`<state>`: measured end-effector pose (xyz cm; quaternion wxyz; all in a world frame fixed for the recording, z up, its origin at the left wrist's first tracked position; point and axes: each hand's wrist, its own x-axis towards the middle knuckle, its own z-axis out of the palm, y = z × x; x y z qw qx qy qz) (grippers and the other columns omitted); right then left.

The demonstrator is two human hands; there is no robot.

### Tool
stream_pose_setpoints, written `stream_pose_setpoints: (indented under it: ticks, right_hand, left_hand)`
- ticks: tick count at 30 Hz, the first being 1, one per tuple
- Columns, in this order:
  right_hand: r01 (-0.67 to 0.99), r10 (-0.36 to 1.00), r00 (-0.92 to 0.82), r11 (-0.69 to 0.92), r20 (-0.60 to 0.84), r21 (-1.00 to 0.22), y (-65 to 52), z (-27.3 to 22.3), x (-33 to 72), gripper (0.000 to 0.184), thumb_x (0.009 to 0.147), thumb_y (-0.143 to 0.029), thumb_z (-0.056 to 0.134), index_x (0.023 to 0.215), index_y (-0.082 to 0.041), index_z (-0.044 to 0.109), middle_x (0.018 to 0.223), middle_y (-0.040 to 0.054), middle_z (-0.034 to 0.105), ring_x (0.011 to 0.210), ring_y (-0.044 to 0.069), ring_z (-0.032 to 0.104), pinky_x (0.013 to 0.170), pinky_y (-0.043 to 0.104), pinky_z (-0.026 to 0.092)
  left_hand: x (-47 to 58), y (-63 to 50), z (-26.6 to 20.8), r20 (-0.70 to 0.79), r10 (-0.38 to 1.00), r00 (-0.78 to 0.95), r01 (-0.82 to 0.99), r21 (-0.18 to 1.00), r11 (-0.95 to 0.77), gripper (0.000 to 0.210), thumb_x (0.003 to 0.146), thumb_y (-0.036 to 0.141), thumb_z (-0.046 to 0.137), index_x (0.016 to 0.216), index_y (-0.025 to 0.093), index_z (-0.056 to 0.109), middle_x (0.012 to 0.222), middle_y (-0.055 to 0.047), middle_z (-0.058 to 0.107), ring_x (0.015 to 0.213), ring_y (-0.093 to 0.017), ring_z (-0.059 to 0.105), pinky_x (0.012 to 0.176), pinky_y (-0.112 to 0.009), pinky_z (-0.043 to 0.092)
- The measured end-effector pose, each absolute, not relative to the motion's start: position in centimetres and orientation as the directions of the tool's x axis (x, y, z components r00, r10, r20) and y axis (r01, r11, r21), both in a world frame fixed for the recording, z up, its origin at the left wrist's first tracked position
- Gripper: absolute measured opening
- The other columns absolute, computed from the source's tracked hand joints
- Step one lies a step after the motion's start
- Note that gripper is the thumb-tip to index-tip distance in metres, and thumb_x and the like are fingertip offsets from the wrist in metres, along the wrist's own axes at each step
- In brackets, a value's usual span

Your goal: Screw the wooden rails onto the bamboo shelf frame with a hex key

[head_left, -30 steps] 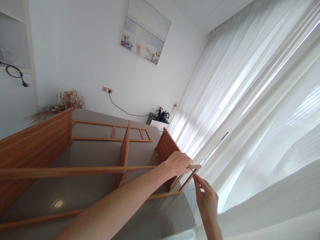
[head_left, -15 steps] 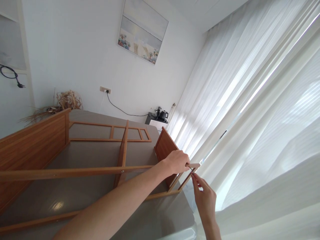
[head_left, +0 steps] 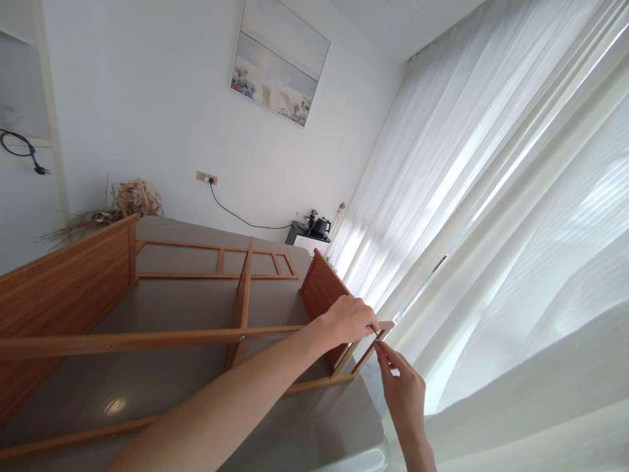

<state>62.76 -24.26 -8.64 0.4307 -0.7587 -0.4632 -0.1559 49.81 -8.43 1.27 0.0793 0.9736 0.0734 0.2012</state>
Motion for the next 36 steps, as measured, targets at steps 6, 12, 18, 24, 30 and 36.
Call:
stream_pose_setpoints:
  ticks: [6, 12, 18, 24, 30, 36]
  right_hand:
    - [0.822, 0.565, 0.542, -0.204, 0.622, -0.531, -24.2, -8.7, 62.6, 0.052, 0.091, -0.068, 0.052, 0.103, -0.025, 0.079, 0.095, 0.0057, 0.077, 0.066, 0.019, 0.064, 0.063, 0.03, 0.051]
    - [0.658, 0.617, 0.655, -0.181, 0.436, -0.731, -23.8, -8.8, 61.5, 0.05, 0.082, -0.069, 0.064, 0.099, -0.025, 0.078, 0.087, 0.0075, 0.077, 0.077, 0.026, 0.072, 0.072, 0.034, 0.056]
    - [0.366, 0.71, 0.659, -0.015, 0.247, -0.931, -22.9, -8.4, 59.5, 0.051, 0.075, -0.068, 0.072, 0.096, -0.021, 0.075, 0.089, 0.0094, 0.078, 0.072, 0.026, 0.073, 0.068, 0.035, 0.058]
    - [0.22, 0.747, 0.639, 0.049, 0.182, -0.974, -22.7, -8.3, 58.7, 0.046, 0.078, -0.062, 0.074, 0.097, -0.02, 0.073, 0.098, 0.0104, 0.077, 0.065, 0.021, 0.071, 0.061, 0.03, 0.053]
    - [0.288, 0.716, 0.66, 0.038, 0.227, -0.957, -22.8, -8.8, 58.7, 0.045, 0.081, -0.062, 0.072, 0.098, -0.02, 0.071, 0.094, 0.0088, 0.077, 0.07, 0.022, 0.072, 0.067, 0.031, 0.056]
    - [0.513, 0.631, 0.681, -0.05, 0.371, -0.857, -23.0, -10.0, 59.3, 0.047, 0.084, -0.064, 0.066, 0.103, -0.021, 0.069, 0.09, 0.0089, 0.077, 0.079, 0.025, 0.074, 0.069, 0.032, 0.058]
  left_hand:
    - [49.9, -8.4, 1.3, 0.38, 0.212, 0.9, 0.136, 0.217, -0.967, 0.023, 0.094, 0.033, 0.061, 0.107, 0.033, 0.079, 0.099, -0.004, 0.078, 0.084, -0.022, 0.072, 0.075, -0.034, 0.057]
    - [49.7, -8.5, 1.6, 0.369, 0.238, 0.898, 0.159, 0.232, -0.96, 0.023, 0.091, 0.031, 0.062, 0.106, 0.033, 0.08, 0.095, -0.006, 0.078, 0.085, -0.024, 0.072, 0.077, -0.036, 0.058]
    - [49.6, -8.6, 1.9, 0.355, 0.248, 0.901, 0.171, 0.233, -0.957, 0.025, 0.091, 0.03, 0.06, 0.107, 0.035, 0.08, 0.097, -0.005, 0.078, 0.088, -0.026, 0.073, 0.078, -0.037, 0.058]
    - [49.5, -8.6, 1.9, 0.353, 0.255, 0.9, 0.182, 0.227, -0.957, 0.027, 0.09, 0.03, 0.059, 0.107, 0.035, 0.08, 0.097, -0.006, 0.078, 0.091, -0.026, 0.073, 0.08, -0.036, 0.058]
    - [49.5, -8.6, 1.9, 0.363, 0.251, 0.898, 0.177, 0.226, -0.958, 0.027, 0.09, 0.03, 0.059, 0.107, 0.035, 0.08, 0.097, -0.005, 0.079, 0.089, -0.026, 0.074, 0.078, -0.037, 0.058]
    - [49.5, -8.6, 1.7, 0.376, 0.236, 0.896, 0.159, 0.226, -0.961, 0.026, 0.09, 0.029, 0.06, 0.106, 0.034, 0.08, 0.098, -0.004, 0.079, 0.088, -0.024, 0.073, 0.078, -0.036, 0.059]
